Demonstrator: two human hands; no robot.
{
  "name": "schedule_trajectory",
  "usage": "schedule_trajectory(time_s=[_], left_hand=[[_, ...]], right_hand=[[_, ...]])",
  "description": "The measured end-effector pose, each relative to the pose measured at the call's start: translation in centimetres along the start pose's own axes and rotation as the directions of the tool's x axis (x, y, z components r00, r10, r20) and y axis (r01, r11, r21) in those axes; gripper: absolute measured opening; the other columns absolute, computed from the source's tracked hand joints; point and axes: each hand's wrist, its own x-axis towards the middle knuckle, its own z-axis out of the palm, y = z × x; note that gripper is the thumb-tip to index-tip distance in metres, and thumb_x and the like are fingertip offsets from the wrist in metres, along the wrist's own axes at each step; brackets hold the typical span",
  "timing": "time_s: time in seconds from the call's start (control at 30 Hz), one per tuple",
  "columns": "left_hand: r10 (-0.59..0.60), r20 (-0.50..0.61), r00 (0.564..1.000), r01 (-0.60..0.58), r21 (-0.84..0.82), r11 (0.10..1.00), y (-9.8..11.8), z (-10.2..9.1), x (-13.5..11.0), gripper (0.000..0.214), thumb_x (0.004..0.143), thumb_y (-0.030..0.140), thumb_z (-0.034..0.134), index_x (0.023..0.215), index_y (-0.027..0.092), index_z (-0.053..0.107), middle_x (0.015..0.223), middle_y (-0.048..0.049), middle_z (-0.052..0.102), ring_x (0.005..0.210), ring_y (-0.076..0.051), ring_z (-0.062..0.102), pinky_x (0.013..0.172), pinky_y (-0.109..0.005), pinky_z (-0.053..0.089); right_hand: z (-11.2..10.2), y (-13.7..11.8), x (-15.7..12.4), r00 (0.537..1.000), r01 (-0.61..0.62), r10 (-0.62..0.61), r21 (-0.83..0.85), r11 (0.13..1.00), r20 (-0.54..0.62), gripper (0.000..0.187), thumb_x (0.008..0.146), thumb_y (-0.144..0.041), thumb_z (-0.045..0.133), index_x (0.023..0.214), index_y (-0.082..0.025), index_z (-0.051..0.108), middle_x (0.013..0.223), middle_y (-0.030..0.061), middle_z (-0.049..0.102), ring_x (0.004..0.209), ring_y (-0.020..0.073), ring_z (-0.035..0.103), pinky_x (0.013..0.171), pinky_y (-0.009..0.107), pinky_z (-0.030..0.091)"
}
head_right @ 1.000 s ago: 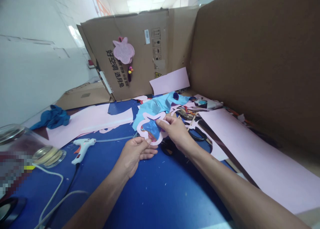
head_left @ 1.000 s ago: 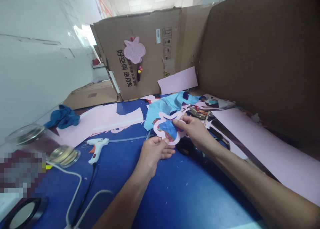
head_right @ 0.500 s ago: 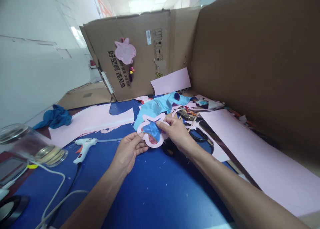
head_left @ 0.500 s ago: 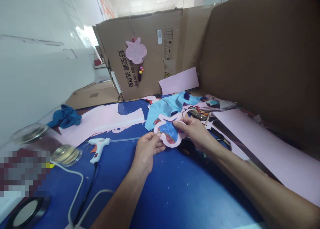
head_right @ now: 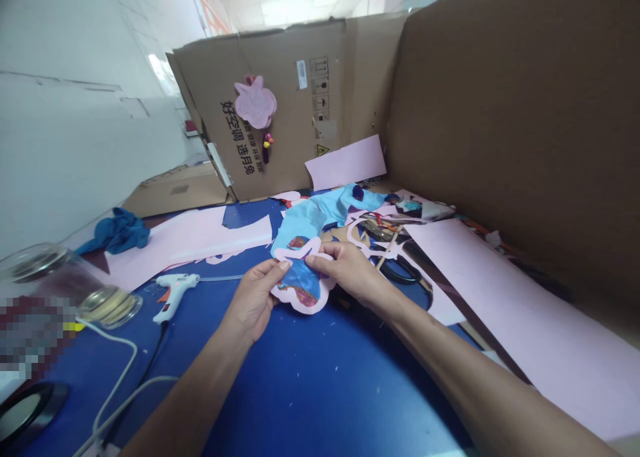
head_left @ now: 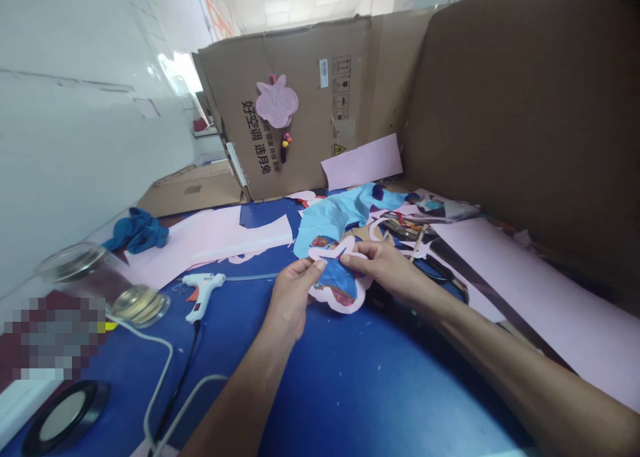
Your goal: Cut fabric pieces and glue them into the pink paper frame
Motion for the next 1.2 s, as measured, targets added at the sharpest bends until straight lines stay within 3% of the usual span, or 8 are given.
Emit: schedule_trajectory(time_s=[0.2,0.5,0.97,1.2], left_hand=[[0.017,0.007,1.000,-0.016,-0.059,0.998,-0.37,0.08,0.22,0.041,0.061,0.044,0.100,0.079,0.013,0.080,0.067,-0.0027,0.073,0.055,-0.011,0.061,0.063,-0.025,0.052],[0.015,-0.052,0.999,-0.016,-0.008,1.000,-0.69,0.05,0.23,0.044,0.057,0.048,0.100,0.071,0.014,0.076,0.064,-0.0039,0.072,0.055,-0.012,0.062,0.058,-0.024,0.050],[0.019,-0.111,0.994,-0.014,0.041,0.999,-0.92,0.12,0.29,0.046,0.057,0.050,0.098,0.064,0.015,0.070,0.056,0.0015,0.062,0.048,-0.008,0.051,0.051,-0.021,0.040],[0.011,-0.100,0.995,-0.007,0.044,0.999,-0.88,0.06,0.19,0.044,0.059,0.049,0.097,0.066,0.016,0.071,0.058,0.0004,0.064,0.049,-0.010,0.053,0.054,-0.023,0.042]], right_hand=[[0.25,-0.17,-0.10,0.999,-0.010,0.010,0.004,1.000,0.049,0.040,0.077,-0.056,0.084,0.080,-0.017,0.075,0.065,-0.0023,0.062,0.057,0.0128,0.048,0.055,0.026,0.036],[0.12,0.39,-0.04,0.998,-0.011,0.014,-0.054,0.998,0.053,0.035,0.084,-0.053,0.081,0.076,-0.021,0.069,0.063,-0.0031,0.060,0.052,0.0130,0.047,0.052,0.027,0.034],[0.18,0.20,-0.02,0.998,-0.007,0.010,-0.051,0.999,0.054,0.037,0.081,-0.054,0.081,0.074,-0.019,0.070,0.064,-0.0031,0.060,0.057,0.0134,0.048,0.056,0.027,0.035],[0.20,0.30,0.04,0.998,-0.016,0.018,-0.036,0.999,0.054,0.043,0.077,-0.059,0.084,0.072,-0.020,0.068,0.063,-0.0035,0.059,0.056,0.0132,0.047,0.054,0.027,0.034]])
